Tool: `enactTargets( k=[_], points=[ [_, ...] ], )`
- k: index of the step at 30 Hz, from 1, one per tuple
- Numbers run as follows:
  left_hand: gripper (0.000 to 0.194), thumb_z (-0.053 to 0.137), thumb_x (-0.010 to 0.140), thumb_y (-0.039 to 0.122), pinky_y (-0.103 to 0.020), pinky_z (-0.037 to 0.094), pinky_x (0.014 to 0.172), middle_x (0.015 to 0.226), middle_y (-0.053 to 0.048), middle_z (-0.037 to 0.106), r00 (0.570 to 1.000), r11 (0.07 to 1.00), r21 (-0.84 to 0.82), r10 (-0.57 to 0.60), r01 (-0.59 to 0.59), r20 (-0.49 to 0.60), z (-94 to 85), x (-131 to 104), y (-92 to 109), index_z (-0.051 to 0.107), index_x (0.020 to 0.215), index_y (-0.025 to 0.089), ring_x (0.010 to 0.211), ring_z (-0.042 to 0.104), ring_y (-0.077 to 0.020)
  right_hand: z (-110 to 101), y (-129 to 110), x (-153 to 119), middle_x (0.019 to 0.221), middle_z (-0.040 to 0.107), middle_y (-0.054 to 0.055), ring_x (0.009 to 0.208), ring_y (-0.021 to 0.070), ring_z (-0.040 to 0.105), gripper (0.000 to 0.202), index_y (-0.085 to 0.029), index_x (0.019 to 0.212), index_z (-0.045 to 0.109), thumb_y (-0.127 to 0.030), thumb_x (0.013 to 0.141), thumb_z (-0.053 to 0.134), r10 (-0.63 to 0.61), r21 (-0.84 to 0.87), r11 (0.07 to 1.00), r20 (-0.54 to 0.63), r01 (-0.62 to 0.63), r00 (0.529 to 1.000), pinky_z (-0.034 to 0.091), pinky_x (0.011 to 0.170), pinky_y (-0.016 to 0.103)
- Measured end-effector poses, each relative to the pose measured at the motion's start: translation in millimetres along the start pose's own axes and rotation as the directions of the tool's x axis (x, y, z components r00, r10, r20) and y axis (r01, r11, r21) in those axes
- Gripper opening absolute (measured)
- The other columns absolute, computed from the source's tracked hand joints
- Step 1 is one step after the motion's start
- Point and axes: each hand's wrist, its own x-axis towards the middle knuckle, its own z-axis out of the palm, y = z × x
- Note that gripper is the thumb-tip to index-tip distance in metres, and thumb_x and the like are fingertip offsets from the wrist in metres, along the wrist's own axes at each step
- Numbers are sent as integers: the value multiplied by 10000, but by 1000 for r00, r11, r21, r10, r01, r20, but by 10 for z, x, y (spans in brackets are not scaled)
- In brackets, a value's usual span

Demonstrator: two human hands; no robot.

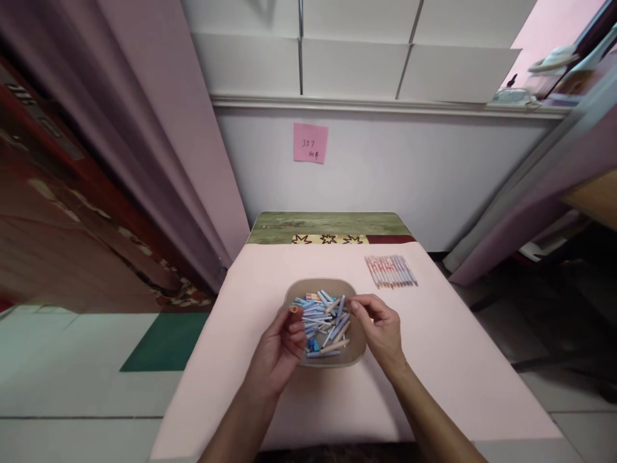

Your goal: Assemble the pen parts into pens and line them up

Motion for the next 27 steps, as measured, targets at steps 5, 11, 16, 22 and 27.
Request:
enactTargets(
  k=[5, 11, 16, 22, 27],
  points=[
    [206, 445, 933, 136, -122, 394, 372, 684, -35, 606, 1000, 999, 53, -8, 8, -7, -97, 42, 60, 590, 799, 77, 452, 480, -35, -71, 146, 72, 763, 688, 18, 686, 161, 620, 110, -225, 816, 717, -265, 815, 615, 136, -374, 927, 263, -29, 955, 454, 633, 247],
    [200, 466, 911, 110, -144, 411, 397, 676, -31, 586, 996, 985, 152, 72, -80, 57, -254, 119, 85, 594, 759, 84, 475, 501, -53, 0, 161, 47, 814, 697, 9, 705, 143, 623, 129, -252, 780, 716, -198, 805, 602, 200, -675, 711, 463, 198, 863, 371, 599, 217],
    [153, 502, 891, 112, -148, 414, 404, 689, -26, 587, 993, 980, 168, 97, -107, 63, -267, 88, 168, 601, 776, 91, 481, 498, -54, 39, 86, 67, 750, 689, 5, 650, 148, 620, 106, -265, 792, 719, -206, 803, 632, 73, -595, 754, 498, 279, 864, 362, 550, 221],
    [146, 507, 887, 109, -145, 417, 401, 687, -26, 587, 994, 986, 129, 97, -103, 51, -260, 73, 230, 592, 770, 90, 481, 493, -54, -28, -428, 21, 754, 692, 8, 609, 137, 614, 119, -255, 868, 710, -243, 851, 593, -133, -346, 885, 452, 311, 882, 429, 546, 235],
    [147, 515, 885, 112, -134, 437, 401, 681, -30, 617, 996, 985, 144, 87, -91, 38, -228, 90, 158, 600, 765, 97, 471, 512, -50, -549, -642, -766, 833, 695, 13, 783, 208, 654, 221, -425, 1065, 643, -380, 871, 546, -197, -186, 950, 264, 251, 944, 511, 670, 385]
  ],
)
